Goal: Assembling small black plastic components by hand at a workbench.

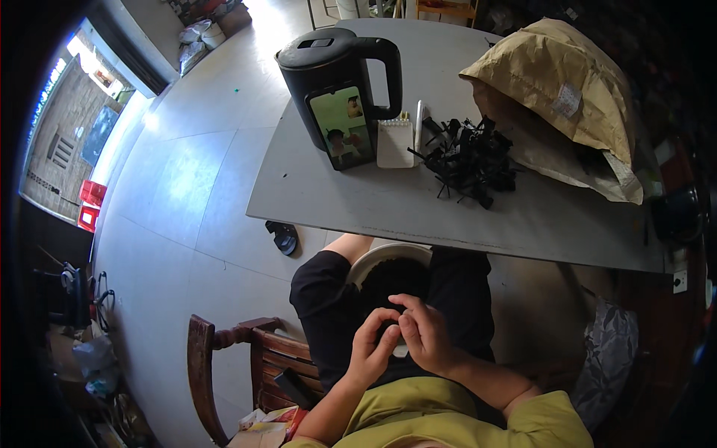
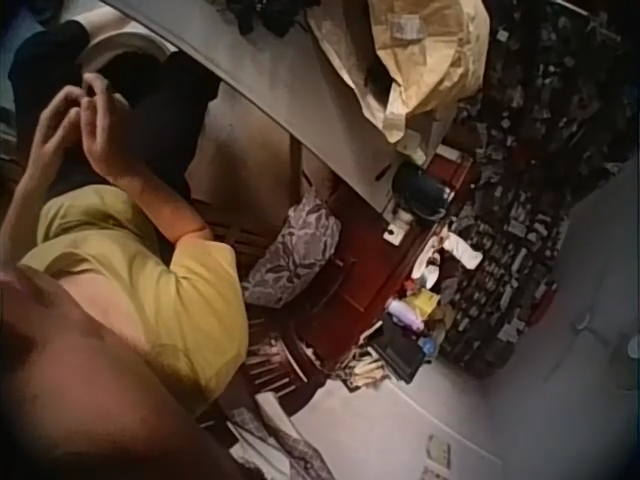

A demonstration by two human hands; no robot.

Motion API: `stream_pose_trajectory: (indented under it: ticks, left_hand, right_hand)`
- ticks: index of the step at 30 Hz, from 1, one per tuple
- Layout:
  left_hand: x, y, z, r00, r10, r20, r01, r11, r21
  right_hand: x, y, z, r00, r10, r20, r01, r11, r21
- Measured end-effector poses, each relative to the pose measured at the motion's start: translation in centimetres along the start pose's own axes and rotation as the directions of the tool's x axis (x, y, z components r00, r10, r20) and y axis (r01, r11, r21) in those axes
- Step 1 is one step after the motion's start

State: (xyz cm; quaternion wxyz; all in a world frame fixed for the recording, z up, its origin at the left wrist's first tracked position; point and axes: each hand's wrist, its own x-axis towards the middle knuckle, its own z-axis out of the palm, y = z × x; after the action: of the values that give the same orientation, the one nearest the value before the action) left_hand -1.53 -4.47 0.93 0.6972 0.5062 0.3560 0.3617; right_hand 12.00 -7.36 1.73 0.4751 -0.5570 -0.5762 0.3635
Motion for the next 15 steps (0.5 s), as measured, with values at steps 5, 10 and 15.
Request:
stream_pose_trajectory:
  ticks: [5,10,15]
  left_hand:
    - [0.4,0.7,-0.5,0.995,-0.083,0.047,0.092,0.965,-0.246]
    - [0.1,0.4,-1.2,0.996,-0.066,0.062,0.082,0.953,-0.293]
    - [0.1,1.1,-1.4,0.984,0.100,0.144,-0.128,0.972,0.198]
  right_hand:
    - [-0.5,0.6,0.6,0.973,-0.228,-0.028,0.220,0.960,-0.171]
    - [-0.8,0.7,0.3,0.912,-0.409,0.015,0.399,0.881,-0.252]
    - [-1.6,1.6,-0.6,0.909,-0.411,-0.073,0.408,0.911,-0.055]
